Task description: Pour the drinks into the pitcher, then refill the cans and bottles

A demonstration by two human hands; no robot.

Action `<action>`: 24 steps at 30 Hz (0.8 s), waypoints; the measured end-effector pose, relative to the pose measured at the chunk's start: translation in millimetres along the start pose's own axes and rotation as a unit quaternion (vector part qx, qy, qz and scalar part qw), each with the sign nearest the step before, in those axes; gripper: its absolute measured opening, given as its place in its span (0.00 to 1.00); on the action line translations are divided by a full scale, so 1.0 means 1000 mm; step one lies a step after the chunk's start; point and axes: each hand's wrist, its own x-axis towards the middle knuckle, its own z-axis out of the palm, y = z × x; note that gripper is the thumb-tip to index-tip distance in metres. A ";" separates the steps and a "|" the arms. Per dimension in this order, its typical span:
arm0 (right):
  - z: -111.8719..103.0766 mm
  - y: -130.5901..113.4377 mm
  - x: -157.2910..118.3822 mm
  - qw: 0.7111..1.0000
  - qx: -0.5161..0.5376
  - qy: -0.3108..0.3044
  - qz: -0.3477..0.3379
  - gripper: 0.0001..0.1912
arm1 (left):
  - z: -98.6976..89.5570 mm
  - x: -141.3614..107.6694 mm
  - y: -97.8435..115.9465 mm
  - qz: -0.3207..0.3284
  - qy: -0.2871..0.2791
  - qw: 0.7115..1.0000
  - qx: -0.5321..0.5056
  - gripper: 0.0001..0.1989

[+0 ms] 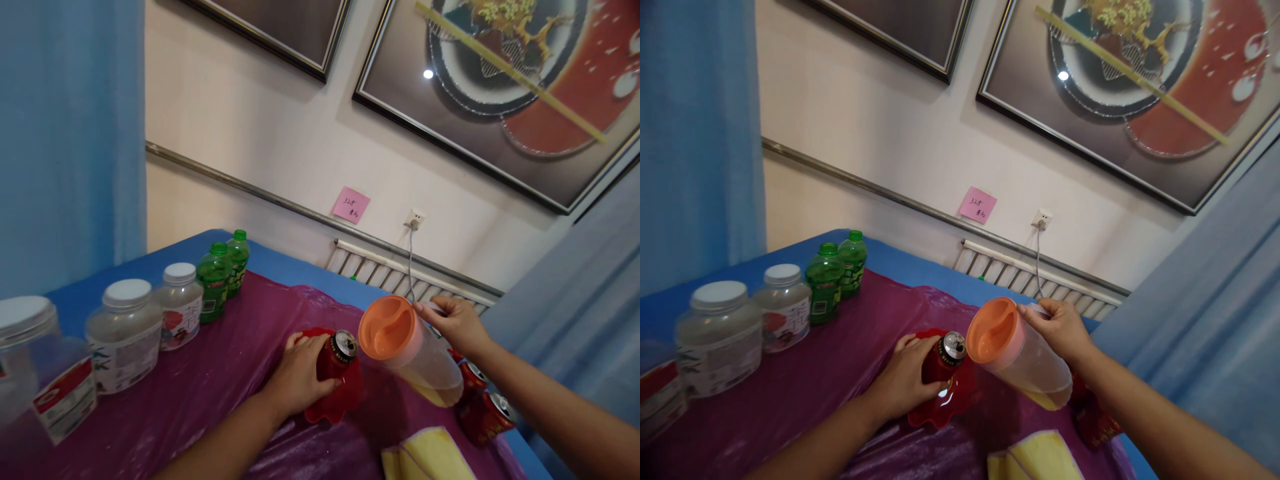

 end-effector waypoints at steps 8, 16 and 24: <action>-0.001 0.000 0.000 1.000 -0.002 -0.001 0.004 0.29 | -0.001 0.000 0.000 0.001 -0.001 1.000 -0.003 0.32; 0.000 0.000 -0.002 1.000 0.008 0.004 -0.006 0.28 | -0.001 0.001 0.002 0.000 -0.002 1.000 -0.007 0.33; -0.001 0.004 -0.001 1.000 0.008 -0.001 -0.003 0.29 | -0.003 0.000 0.003 -0.004 -0.008 1.000 -0.009 0.33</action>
